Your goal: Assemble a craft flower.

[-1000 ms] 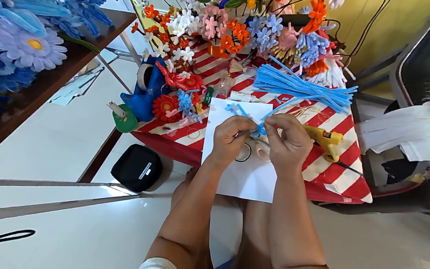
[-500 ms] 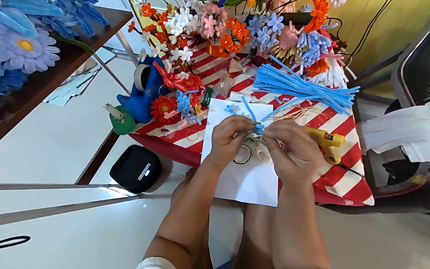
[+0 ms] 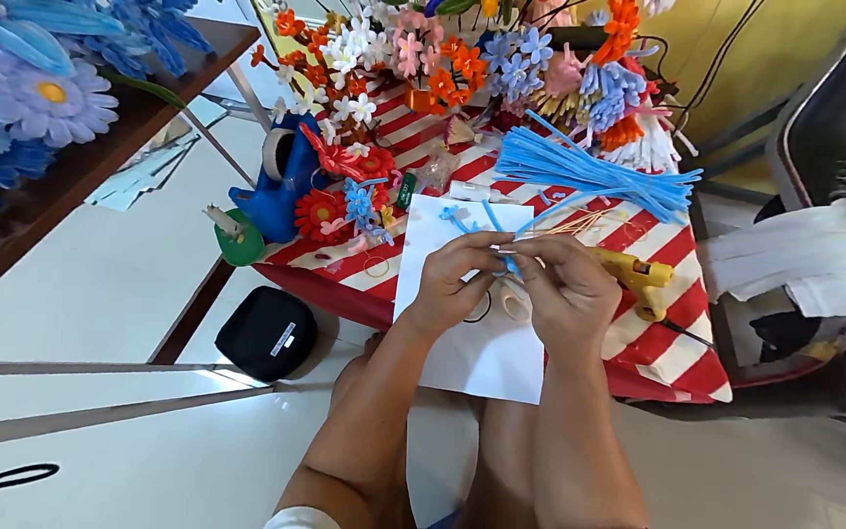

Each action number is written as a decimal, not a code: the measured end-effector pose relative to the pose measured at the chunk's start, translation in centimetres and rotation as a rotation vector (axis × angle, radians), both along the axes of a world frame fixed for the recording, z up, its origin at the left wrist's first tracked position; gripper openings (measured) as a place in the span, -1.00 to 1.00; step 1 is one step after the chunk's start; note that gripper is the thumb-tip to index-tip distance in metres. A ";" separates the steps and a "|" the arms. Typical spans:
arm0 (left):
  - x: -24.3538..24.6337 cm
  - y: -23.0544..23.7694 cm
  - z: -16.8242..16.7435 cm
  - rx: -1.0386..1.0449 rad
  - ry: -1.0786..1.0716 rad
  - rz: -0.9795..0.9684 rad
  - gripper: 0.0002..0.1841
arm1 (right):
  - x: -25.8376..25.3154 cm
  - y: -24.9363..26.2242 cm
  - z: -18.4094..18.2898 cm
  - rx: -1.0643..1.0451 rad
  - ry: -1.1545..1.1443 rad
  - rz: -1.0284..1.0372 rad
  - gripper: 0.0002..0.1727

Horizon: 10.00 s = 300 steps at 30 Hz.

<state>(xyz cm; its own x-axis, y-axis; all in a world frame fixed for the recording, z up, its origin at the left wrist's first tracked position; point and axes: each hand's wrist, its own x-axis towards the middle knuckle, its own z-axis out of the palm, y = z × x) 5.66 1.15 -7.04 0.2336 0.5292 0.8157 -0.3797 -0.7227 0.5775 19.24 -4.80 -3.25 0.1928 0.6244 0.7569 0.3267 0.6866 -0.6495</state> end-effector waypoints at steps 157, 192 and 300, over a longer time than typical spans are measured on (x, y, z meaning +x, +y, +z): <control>0.6 -1.6 0.8 -0.560 -0.022 0.028 -0.88 | -0.2 0.8 -1.0 -0.086 -0.190 -0.114 -0.96; 1.2 -2.2 1.5 -0.775 -0.025 -0.237 -0.81 | 2.9 -2.7 0.5 -0.091 -0.363 -0.270 -0.79; 0.8 -1.2 0.1 -0.482 -0.242 -0.199 -0.83 | 5.8 -8.3 3.5 -0.346 -0.485 -0.186 -0.61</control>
